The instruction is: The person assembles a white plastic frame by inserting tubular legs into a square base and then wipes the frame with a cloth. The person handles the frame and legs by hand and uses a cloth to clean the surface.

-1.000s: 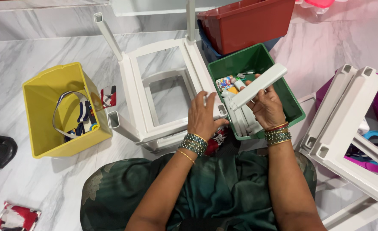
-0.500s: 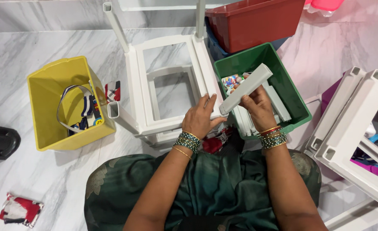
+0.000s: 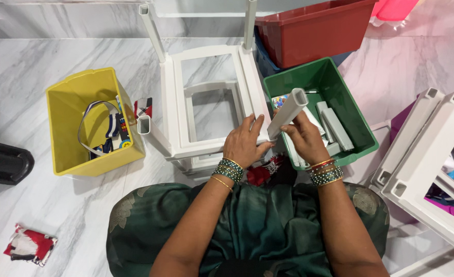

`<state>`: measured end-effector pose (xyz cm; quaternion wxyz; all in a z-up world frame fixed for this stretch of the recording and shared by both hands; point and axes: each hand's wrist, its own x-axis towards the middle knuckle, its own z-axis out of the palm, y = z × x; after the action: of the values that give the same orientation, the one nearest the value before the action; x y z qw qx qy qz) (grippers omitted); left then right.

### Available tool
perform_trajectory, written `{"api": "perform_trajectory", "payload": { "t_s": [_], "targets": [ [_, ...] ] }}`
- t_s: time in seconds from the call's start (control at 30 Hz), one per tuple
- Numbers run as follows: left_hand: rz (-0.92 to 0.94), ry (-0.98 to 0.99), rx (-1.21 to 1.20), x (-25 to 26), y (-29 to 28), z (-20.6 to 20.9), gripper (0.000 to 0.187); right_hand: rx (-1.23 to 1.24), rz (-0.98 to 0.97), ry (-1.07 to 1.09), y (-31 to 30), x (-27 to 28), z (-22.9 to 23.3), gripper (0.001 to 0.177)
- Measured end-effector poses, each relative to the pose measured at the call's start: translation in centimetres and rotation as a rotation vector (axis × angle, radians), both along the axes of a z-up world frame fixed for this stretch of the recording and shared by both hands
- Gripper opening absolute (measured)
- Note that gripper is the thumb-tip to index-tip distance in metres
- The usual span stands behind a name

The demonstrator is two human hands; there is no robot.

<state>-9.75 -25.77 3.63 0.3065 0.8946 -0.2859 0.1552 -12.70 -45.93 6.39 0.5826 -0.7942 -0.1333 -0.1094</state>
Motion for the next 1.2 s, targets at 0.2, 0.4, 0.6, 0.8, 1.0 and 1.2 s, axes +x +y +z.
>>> {"api": "perform_trajectory", "payload": {
  "t_s": [0.2,0.4,0.6,0.8,1.0,1.2],
  "targets": [
    [0.089,0.003,-0.068,-0.4,-0.6,0.8,0.072,-0.054,-0.010,-0.004,0.2,0.1,0.1,0.055],
    [-0.018,0.099,-0.162,0.7,-1.1,0.7,0.058,-0.035,0.001,0.008,0.0,0.2,0.0,0.055],
    [-0.089,0.125,-0.159,1.9,-1.1,-0.5,0.053,-0.010,0.035,0.045,0.2,0.2,0.3,0.052],
    [-0.096,0.061,-0.165,1.9,-1.0,-1.0,0.058,-0.082,0.025,0.054,0.5,0.1,0.6,0.051],
    [-0.087,0.074,-0.148,1.7,-1.1,-0.6,0.059,-0.055,0.053,0.054,0.6,0.1,0.8,0.053],
    [-0.091,0.103,-0.152,1.7,-0.9,-0.4,0.056,0.246,0.161,-0.017,1.6,0.8,3.0,0.069]
  ]
}}
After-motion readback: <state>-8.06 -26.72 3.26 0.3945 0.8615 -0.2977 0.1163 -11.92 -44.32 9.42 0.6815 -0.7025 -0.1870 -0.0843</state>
